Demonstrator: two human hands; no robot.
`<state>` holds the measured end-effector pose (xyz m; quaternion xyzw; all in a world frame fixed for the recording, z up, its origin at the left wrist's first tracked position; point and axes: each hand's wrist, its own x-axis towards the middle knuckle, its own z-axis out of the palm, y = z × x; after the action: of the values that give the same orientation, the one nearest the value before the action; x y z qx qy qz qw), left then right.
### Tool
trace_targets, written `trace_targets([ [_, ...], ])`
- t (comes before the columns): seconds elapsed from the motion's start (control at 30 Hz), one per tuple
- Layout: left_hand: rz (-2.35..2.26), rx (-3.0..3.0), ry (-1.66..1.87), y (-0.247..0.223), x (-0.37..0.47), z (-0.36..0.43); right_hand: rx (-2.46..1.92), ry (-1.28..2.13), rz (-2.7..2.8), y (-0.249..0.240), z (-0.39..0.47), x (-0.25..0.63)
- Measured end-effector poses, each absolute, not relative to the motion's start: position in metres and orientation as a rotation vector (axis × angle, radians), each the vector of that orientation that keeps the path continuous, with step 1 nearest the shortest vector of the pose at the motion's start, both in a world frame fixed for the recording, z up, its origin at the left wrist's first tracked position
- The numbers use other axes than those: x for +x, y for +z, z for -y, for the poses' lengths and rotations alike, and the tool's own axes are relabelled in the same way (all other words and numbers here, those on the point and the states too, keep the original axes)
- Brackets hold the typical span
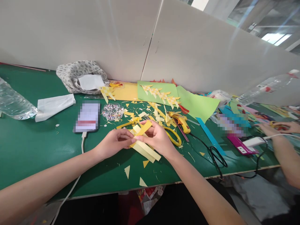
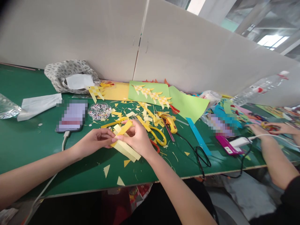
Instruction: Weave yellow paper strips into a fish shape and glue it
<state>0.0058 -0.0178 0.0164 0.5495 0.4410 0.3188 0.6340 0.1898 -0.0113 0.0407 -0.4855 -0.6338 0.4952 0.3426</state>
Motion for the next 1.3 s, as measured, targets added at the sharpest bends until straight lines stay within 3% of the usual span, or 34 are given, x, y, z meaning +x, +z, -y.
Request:
trace_targets([
  [0.57, -1.053, 1.112, 0.860, 0.015, 0.003, 0.014, -1.297, 1.150, 1.652, 0.035, 0.006, 0.199],
  [0.97, -1.061, 1.164, 0.824, 0.017, 0.007, 0.017, -1.339, 1.269, 1.658, 0.039, 0.007, 0.196],
  [1.3, -1.053, 1.246, 0.761, 0.013, 0.007, 0.017, -1.327, 1.175, 1.699, 0.038, 0.010, 0.192],
])
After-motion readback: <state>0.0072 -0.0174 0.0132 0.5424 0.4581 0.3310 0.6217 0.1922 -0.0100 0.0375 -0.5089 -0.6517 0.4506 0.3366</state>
